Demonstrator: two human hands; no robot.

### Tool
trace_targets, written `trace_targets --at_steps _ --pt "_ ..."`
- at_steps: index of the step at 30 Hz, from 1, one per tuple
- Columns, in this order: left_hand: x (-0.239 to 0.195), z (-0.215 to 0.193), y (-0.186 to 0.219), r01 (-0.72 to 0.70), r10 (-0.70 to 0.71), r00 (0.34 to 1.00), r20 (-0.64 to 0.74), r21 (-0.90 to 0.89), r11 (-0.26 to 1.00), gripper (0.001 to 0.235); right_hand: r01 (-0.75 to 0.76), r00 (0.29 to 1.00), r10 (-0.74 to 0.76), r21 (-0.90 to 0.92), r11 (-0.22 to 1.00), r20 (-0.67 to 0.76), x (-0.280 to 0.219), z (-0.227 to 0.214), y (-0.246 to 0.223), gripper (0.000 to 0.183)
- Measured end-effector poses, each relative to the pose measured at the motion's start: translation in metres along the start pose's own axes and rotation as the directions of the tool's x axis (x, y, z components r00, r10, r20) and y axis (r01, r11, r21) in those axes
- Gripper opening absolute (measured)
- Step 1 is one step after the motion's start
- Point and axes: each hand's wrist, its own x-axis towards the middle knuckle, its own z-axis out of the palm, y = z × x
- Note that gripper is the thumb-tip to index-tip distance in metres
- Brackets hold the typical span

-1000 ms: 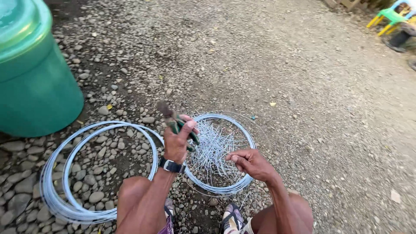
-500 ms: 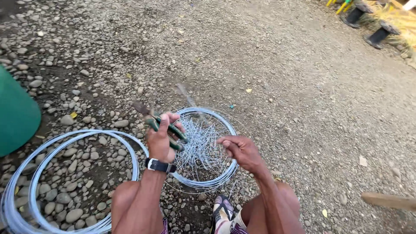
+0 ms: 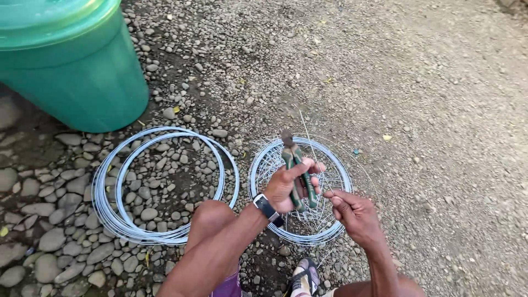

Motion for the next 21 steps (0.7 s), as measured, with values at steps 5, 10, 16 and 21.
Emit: trace_targets --at_steps 5,10,16,21 --pt "0.0 -0.006 -0.019 0.0 0.0 1.0 0.006 -0.053 0.999 0.032 -0.067 0.997 0.067 -0.008 0.998 0.024 -0.006 0.005 -0.005 0.027" --pt "0.006 -0.012 -0.015 -0.02 0.019 0.999 0.049 0.02 1.0 0.033 -0.074 0.997 0.073 0.033 0.997 0.031 0.002 0.0 0.01 0.025" --pt "0.008 -0.026 -0.003 -0.108 0.106 0.99 0.095 0.023 0.994 0.031 -0.15 0.982 0.175 -0.272 0.951 0.07 -0.002 -0.026 0.006 0.03" --pt "-0.005 -0.045 -0.006 0.132 -0.139 0.987 0.084 0.083 0.988 0.03 0.252 0.919 -0.394 -0.741 0.623 -0.019 -0.001 -0.047 0.014 0.029"
